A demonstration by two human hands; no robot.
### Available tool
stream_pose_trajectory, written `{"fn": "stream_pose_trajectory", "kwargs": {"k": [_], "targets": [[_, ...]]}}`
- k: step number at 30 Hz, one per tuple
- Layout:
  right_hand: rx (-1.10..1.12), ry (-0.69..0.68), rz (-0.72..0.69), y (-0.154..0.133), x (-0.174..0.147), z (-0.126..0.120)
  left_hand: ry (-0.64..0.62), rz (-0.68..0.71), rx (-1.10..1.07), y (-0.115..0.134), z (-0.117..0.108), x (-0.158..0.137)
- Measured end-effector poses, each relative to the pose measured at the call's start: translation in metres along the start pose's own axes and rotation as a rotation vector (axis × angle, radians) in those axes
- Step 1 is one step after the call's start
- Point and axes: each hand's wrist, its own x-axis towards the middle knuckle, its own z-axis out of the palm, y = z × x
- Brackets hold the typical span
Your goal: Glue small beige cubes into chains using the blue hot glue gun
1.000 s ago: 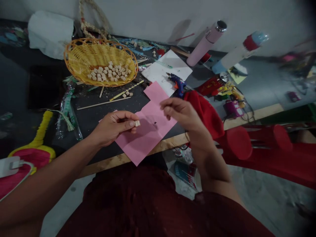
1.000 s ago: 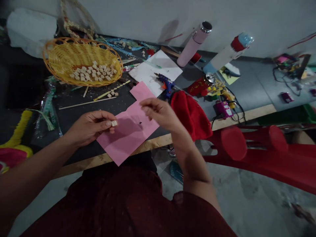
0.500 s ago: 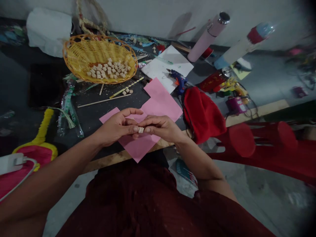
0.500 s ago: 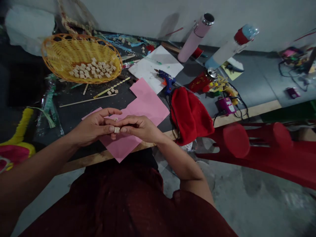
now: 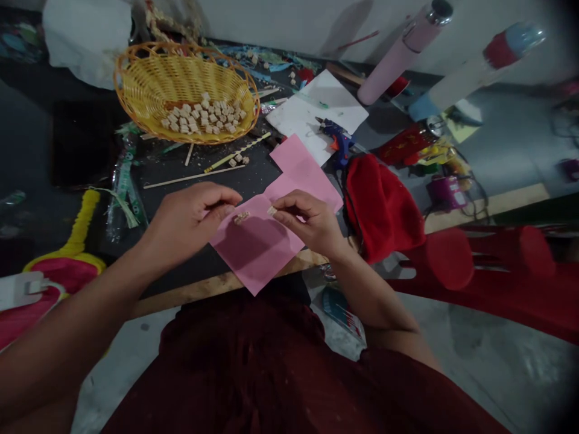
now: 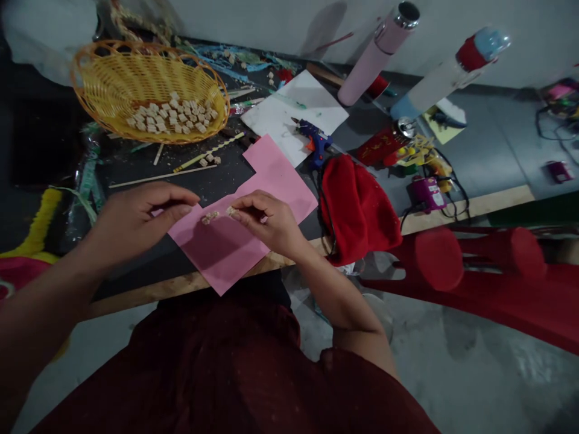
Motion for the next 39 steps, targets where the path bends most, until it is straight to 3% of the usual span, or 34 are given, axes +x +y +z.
{"fn": "stream_pose_trajectory", "kwargs": {"k": [2, 6, 11, 21, 39], "targets": [[-0.12, 0.008, -0.065, 0.006, 0.002, 0.007, -0.065, 0.135, 0.197, -0.009, 0.007, -0.007], [-0.345, 0.016, -0.173, 0.021, 0.007, 0.02, -0.072, 0.345, 0.444, -0.029, 0.028, -0.02], [-0.551, -0.017, -0.127, 0.031, 0.008, 0.03, -0.073, 0.442, 0.57, -0.035, 0.032, -0.02], [-0.594, -0.05, -0.14, 0.039, 0.007, 0.035, -0.057, 0.504, 0.591, -0.037, 0.031, -0.014], [-0.563, -0.089, -0.129, 0.039, 0.007, 0.035, -0.06, 0.483, 0.524, -0.038, 0.033, -0.011]]}}
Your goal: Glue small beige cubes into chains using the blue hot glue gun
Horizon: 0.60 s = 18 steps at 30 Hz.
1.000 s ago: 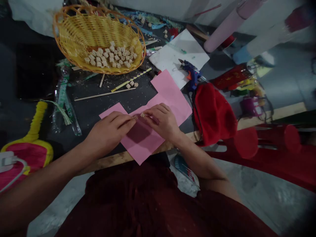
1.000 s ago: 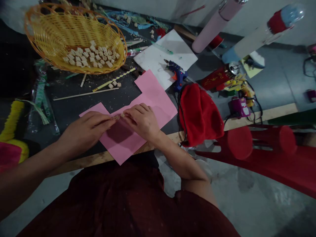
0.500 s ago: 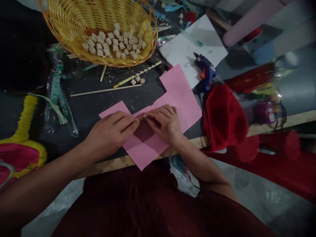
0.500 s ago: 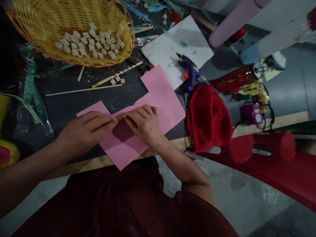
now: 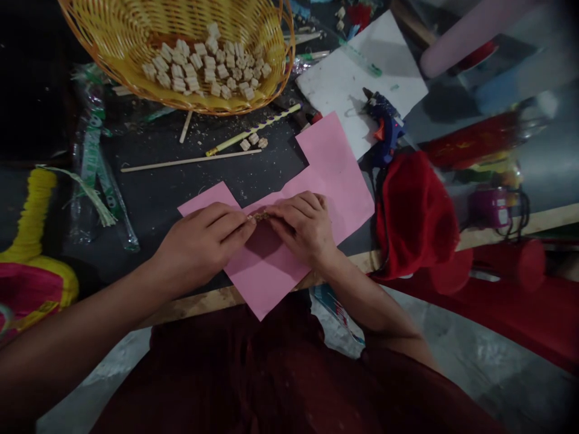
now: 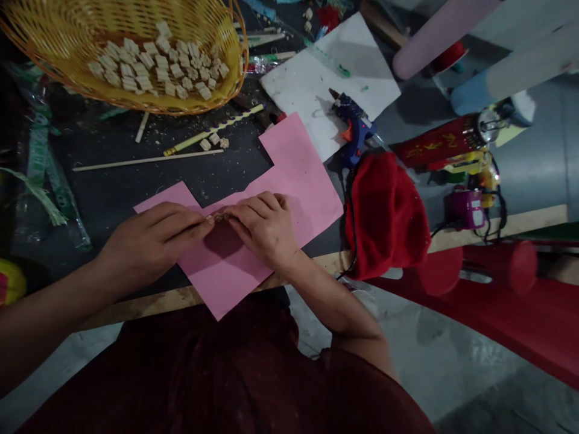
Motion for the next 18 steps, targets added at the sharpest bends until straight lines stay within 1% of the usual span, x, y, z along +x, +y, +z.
{"fn": "stream_pose_trajectory", "kwargs": {"k": [5, 11, 14, 18], "targets": [[-0.016, 0.033, -0.033, -0.0005, 0.0001, -0.0004, -0.025, -0.021, -0.023, 0.001, -0.0013, 0.0013], [-0.05, 0.021, -0.023, -0.0033, 0.0014, -0.0012, -0.019, 0.005, 0.009, 0.0016, -0.0003, 0.0014], [-0.063, 0.015, -0.018, -0.0043, 0.0015, -0.0009, -0.012, -0.006, -0.002, 0.0018, 0.0, 0.0014], [-0.06, -0.003, -0.016, -0.0035, -0.0012, -0.0009, -0.033, -0.021, -0.02, 0.0019, -0.0007, 0.001]]}}
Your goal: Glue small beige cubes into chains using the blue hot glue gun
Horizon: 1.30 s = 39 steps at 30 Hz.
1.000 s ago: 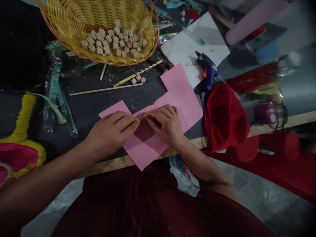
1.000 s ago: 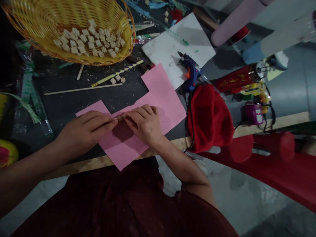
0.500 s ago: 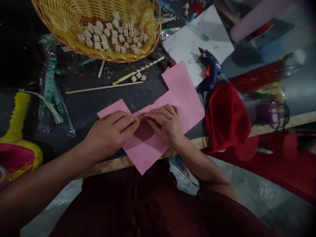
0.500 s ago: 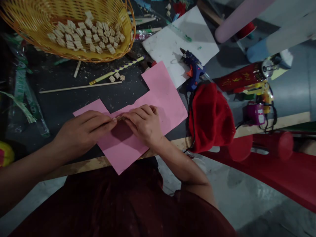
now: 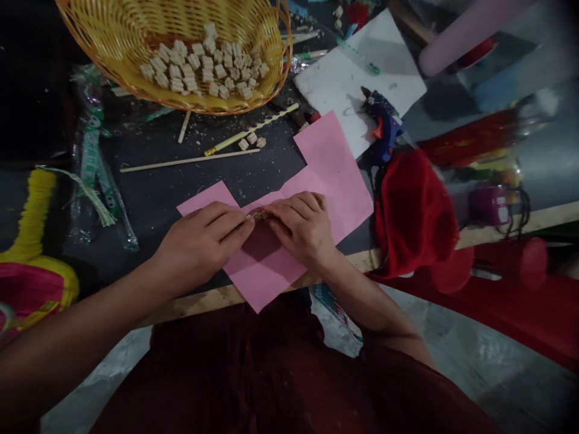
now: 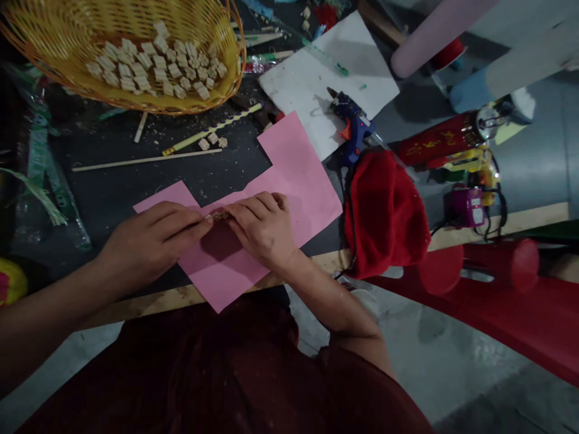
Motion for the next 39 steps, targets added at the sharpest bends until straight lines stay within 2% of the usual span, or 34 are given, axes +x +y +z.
{"fn": "stream_pose_trajectory", "kwargs": {"k": [6, 16, 20, 25, 29, 35, 39], "targets": [[0.038, 0.014, 0.001, 0.001, -0.002, -0.004, 0.028, 0.009, -0.02, -0.001, 0.0, -0.001], [0.014, 0.054, -0.02, -0.001, 0.003, -0.001, 0.039, 0.029, 0.082, -0.002, 0.002, 0.0], [-0.001, 0.035, -0.028, 0.0, 0.002, 0.001, 0.065, -0.039, 0.066, -0.003, 0.005, -0.001], [-0.026, 0.02, -0.015, -0.001, 0.002, 0.001, -0.013, -0.162, 0.036, -0.005, 0.001, 0.0], [-0.021, 0.023, -0.012, -0.001, 0.002, 0.002, -0.003, -0.185, -0.053, -0.006, -0.004, 0.001], [0.005, 0.0, -0.005, -0.002, 0.002, 0.0, -0.012, -0.188, -0.047, -0.009, -0.01, 0.001], [0.0, 0.015, -0.021, -0.002, 0.002, -0.001, 0.056, -0.25, -0.018, -0.013, -0.019, 0.001]]}}
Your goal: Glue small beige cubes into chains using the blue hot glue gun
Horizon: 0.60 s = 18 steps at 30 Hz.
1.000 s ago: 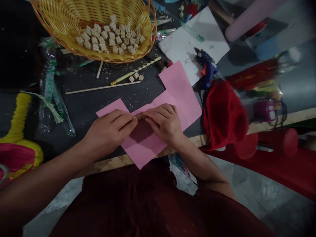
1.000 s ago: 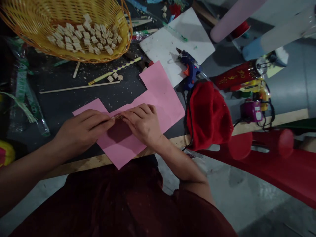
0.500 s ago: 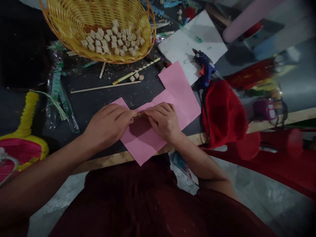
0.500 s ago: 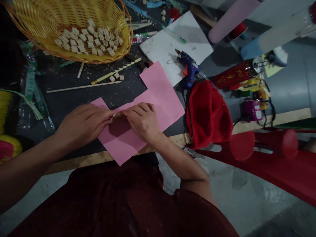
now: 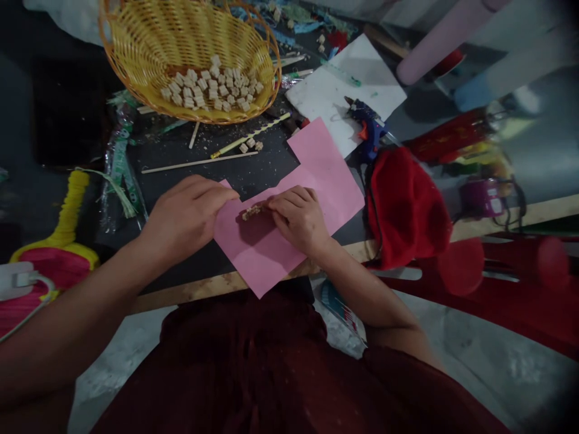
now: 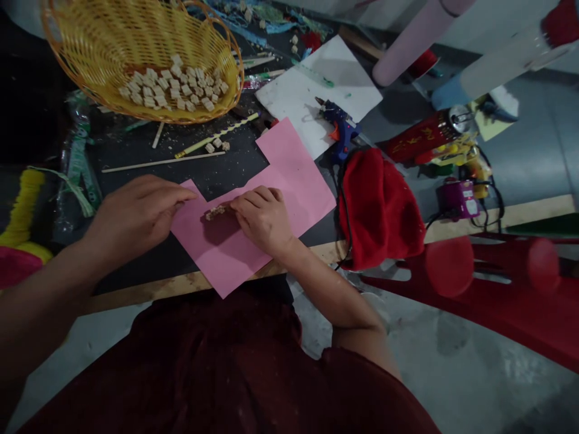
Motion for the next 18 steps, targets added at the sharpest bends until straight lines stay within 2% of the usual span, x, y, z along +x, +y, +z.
{"fn": "stream_pose_trajectory", "kwargs": {"k": [2, 5, 11, 18], "targets": [[-0.006, 0.013, -0.017, 0.001, -0.001, 0.0, 0.024, 0.01, 0.01, 0.0, -0.003, 0.0], [-0.01, 0.028, -0.036, 0.002, -0.002, 0.001, -0.016, 0.062, 0.009, 0.001, -0.004, -0.002], [-0.004, -0.001, -0.02, 0.003, -0.002, 0.002, 0.033, 0.106, -0.009, 0.001, 0.01, -0.004], [0.021, -0.051, 0.017, 0.001, -0.001, 0.0, -0.04, 0.092, -0.051, 0.008, 0.018, 0.006]]}}
